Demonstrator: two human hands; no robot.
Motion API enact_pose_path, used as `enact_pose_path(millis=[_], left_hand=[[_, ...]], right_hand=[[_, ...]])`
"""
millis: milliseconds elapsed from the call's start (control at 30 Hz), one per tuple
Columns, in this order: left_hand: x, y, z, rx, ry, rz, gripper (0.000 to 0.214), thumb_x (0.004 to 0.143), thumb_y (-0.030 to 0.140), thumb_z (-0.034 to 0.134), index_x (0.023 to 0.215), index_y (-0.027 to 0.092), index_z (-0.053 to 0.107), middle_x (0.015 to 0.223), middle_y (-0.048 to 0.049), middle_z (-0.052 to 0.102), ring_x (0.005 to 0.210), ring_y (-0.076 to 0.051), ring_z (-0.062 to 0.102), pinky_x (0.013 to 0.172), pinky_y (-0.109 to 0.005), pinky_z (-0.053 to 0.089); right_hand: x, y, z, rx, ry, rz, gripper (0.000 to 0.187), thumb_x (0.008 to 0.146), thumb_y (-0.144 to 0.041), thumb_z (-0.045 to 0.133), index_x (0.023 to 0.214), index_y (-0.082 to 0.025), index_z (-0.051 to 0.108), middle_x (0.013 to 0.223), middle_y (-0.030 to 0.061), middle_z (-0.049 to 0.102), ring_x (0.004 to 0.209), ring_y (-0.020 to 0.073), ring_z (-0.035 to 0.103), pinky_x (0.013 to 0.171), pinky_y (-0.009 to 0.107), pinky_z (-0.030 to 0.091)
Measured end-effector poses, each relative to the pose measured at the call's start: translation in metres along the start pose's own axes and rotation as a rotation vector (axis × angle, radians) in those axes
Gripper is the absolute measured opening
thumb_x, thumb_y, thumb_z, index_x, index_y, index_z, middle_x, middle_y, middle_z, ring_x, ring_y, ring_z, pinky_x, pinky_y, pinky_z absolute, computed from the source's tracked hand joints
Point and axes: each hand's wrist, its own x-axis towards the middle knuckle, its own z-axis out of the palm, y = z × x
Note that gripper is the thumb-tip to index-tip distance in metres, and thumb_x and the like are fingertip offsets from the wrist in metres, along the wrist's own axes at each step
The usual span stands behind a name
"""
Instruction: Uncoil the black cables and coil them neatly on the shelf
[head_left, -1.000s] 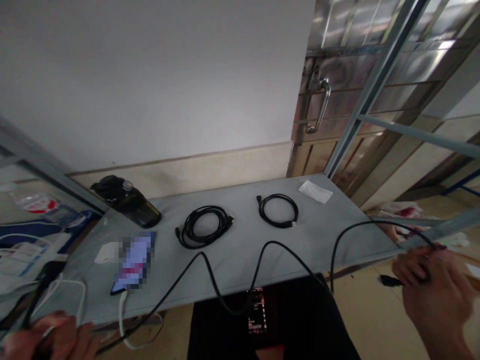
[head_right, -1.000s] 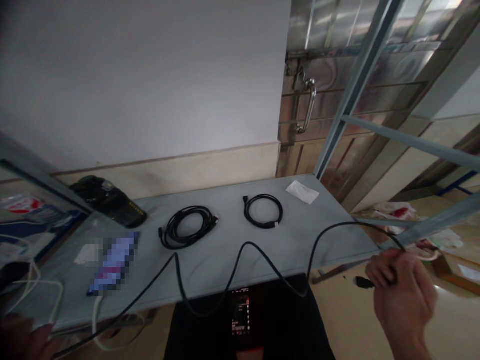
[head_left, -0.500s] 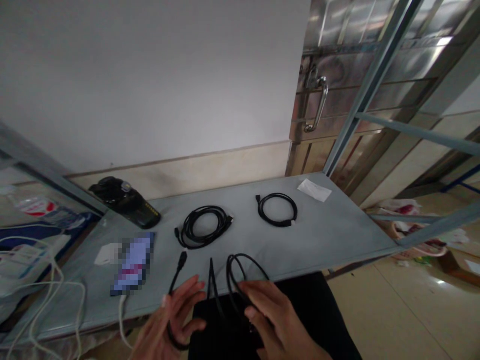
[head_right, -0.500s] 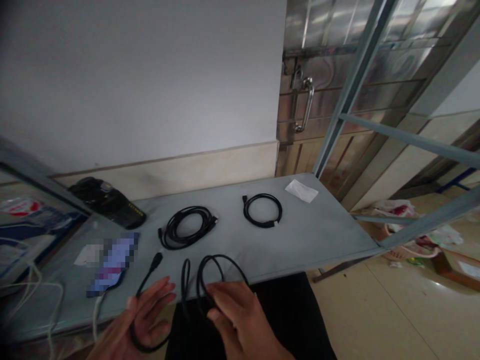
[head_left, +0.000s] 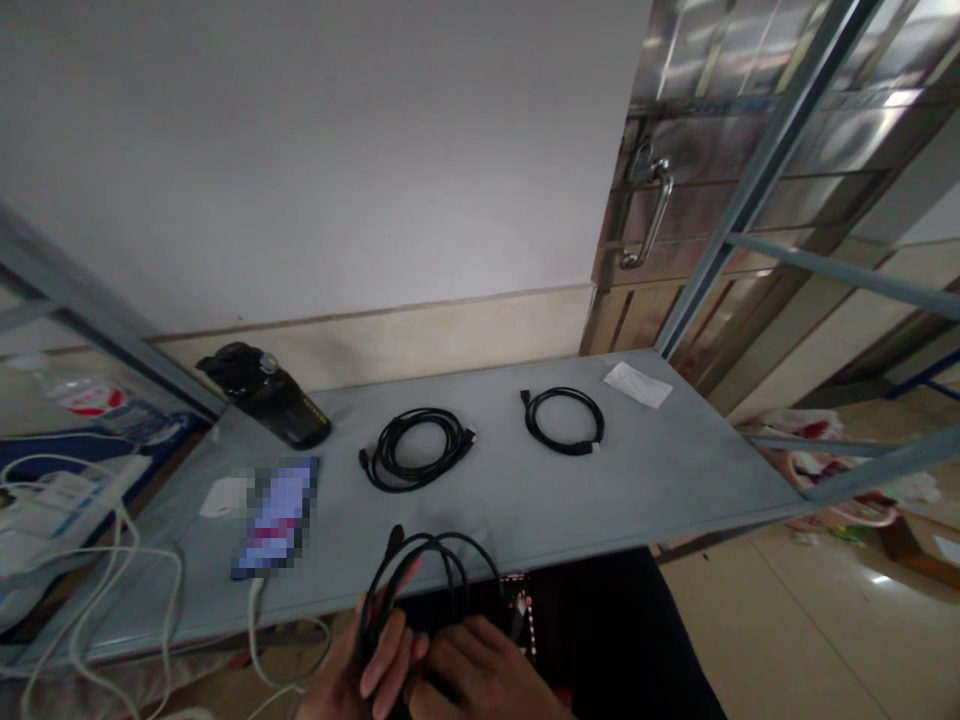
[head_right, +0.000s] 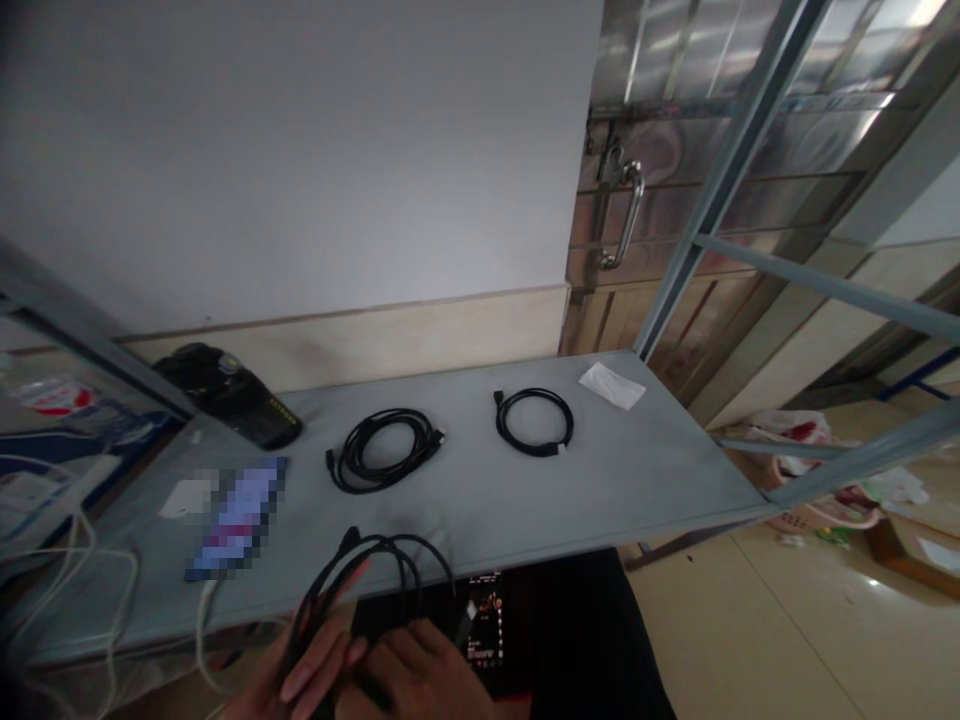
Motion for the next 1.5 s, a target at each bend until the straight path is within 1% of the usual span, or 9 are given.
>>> enact_pose_path(millis=[100,200,300,467,633,833,1100,1300,1500], left_hand=[[-0.005,0.009,0.008,-0.034,0.021,-0.042,0.065,0.078,0.058,0.095,0.136,0.031,0.083,0.057,0.0075,0.041,0.048,-0.013,0.043,0.059,-0.031,0.058],[-0.001,0.019,0.014,0.049,0.065,-0.028,0.065,0.073,0.065,0.095,0.129,0.037,0.083,0.054,0.0060,0.042,0.045,-0.017,0.048,0.047,-0.031,0.050],[0.017,0.031,0.022,0.175,0.008,0.029,0.069,0.071,0.071,0.095,0.124,0.030,0.083,0.052,0.0083,0.034,0.042,-0.016,0.043,0.042,-0.030,0.045],[0.075,0.068,0.040,0.422,-0.093,0.320,0.075,0.080,0.067,0.095,0.136,0.021,0.077,0.055,0.0141,0.033,0.043,-0.011,0.039,0.052,-0.027,0.046],[0.156,0.110,0.041,0.688,0.145,0.818,0.055,0.085,0.066,0.084,0.113,0.019,0.079,0.069,0.0028,0.064,0.062,-0.018,0.059,0.061,-0.029,0.045],[0.215,0.108,0.019,0.890,0.328,0.949,0.052,0.093,0.066,0.072,0.116,0.021,0.081,0.096,-0.0070,0.079,0.089,-0.030,0.072,0.082,-0.040,0.056],[0.231,0.095,0.004,1.172,0.388,1.128,0.046,0.105,0.053,0.060,0.135,0.020,0.074,0.114,-0.0139,0.076,0.112,-0.037,0.070,0.110,-0.058,0.054],[0.221,0.100,0.012,1.242,0.424,1.277,0.047,0.110,0.052,0.059,0.140,0.018,0.072,0.136,-0.0205,0.072,0.133,-0.041,0.065,0.121,-0.064,0.046],[0.195,0.095,0.033,1.305,0.111,1.426,0.022,0.111,0.043,0.067,0.116,0.026,0.079,0.117,-0.0104,0.081,0.120,-0.034,0.072,0.113,-0.054,0.048]], right_hand=[[0.004,0.003,-0.002,-0.013,-0.057,-0.046,0.028,0.117,-0.053,0.062,0.108,-0.026,0.067,0.081,-0.0036,0.073,0.073,0.0169,0.066,0.067,0.033,0.049],[0.006,0.012,-0.009,-0.039,-0.113,-0.095,0.037,0.116,-0.060,0.062,0.111,-0.025,0.069,0.085,-0.0014,0.077,0.080,0.0188,0.069,0.082,0.036,0.051],[0.017,0.034,-0.018,-0.069,-0.085,-0.160,0.051,0.115,-0.070,0.059,0.098,-0.023,0.069,0.077,-0.0003,0.074,0.076,0.0191,0.067,0.087,0.040,0.048],[0.070,0.101,-0.030,-0.150,-0.169,-0.303,0.047,0.119,-0.062,0.056,0.097,-0.023,0.071,0.077,-0.0006,0.072,0.076,0.0192,0.063,0.083,0.039,0.042],[0.126,0.170,-0.014,-0.231,-0.227,-0.284,0.034,0.121,-0.047,0.058,0.104,-0.021,0.072,0.099,0.0046,0.075,0.098,0.0230,0.066,0.103,0.043,0.044],[0.129,0.205,0.020,-0.118,-0.261,-0.084,0.026,0.115,-0.047,0.069,0.113,-0.022,0.072,0.114,0.0056,0.073,0.114,0.0231,0.064,0.115,0.044,0.041],[0.124,0.215,0.020,0.187,-0.205,0.132,0.012,0.106,-0.030,0.084,0.113,-0.023,0.078,0.131,0.0082,0.070,0.131,0.0253,0.059,0.119,0.047,0.041],[0.126,0.222,0.023,0.330,-0.163,0.234,0.034,0.092,-0.042,0.099,0.112,-0.023,0.080,0.134,0.0089,0.070,0.142,0.0284,0.058,0.123,0.050,0.042],[0.126,0.225,0.020,0.363,-0.100,0.277,0.046,0.089,-0.049,0.100,0.117,-0.022,0.077,0.134,0.0104,0.070,0.138,0.0289,0.060,0.124,0.049,0.046]])
